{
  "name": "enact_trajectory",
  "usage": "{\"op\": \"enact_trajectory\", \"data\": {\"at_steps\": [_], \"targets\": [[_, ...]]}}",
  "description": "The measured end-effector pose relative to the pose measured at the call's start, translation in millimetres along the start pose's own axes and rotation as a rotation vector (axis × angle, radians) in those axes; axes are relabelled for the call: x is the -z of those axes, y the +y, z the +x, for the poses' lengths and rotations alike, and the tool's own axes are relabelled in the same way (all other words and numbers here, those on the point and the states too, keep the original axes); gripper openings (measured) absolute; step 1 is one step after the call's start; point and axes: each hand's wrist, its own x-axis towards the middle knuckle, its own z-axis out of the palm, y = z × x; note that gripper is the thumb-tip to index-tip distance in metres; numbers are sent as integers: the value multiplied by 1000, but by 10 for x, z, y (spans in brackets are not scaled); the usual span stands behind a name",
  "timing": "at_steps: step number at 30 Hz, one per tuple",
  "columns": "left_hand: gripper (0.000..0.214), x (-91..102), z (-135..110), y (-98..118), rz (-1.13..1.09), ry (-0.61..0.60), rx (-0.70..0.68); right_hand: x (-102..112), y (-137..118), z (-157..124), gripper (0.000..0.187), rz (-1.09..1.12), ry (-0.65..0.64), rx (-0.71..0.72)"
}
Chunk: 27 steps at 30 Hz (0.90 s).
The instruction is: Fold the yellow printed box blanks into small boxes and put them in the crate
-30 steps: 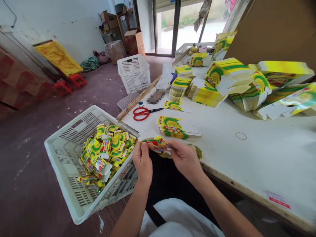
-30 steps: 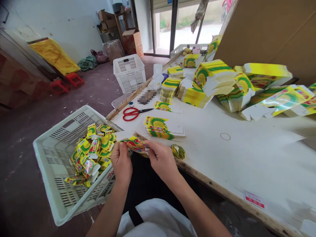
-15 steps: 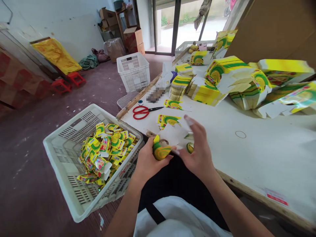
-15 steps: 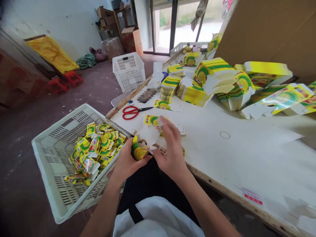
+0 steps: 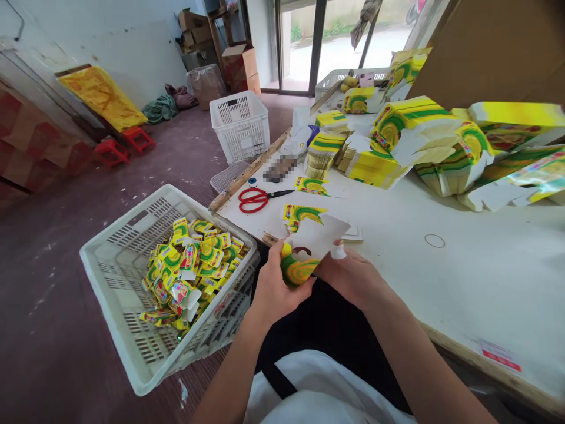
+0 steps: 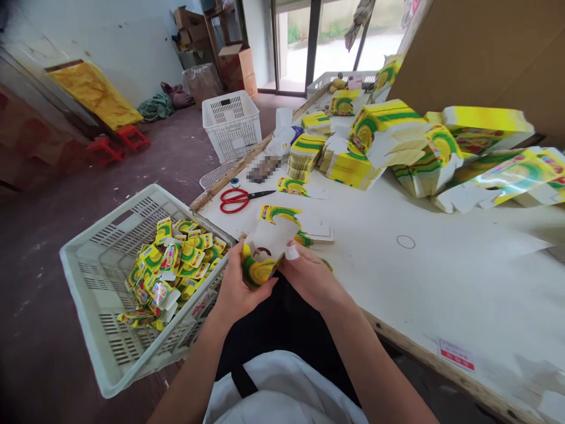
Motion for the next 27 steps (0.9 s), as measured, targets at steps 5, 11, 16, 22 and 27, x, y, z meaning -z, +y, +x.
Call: {"op": "enact_trajectory", "data": {"at_steps": [5,11,16,22,27], "targets": [[76,-46,-19,-3,-21,-51,82,-36,151,-61,46,-61,-39,-42],[78,-62,-48,26,25,-87,75,-65,61,-15,54,93,22,-44],[80,-95,-70,-12,109,-99,23,-57,53,-26,49,121,55,-70],[81,-122,-146,-56,172,-125,-90,-58,133,-70,50,82,15,-116],[70,-159,-154,-72,137,-45,-175,-38,125,-68,59,96,56,-138]]}}
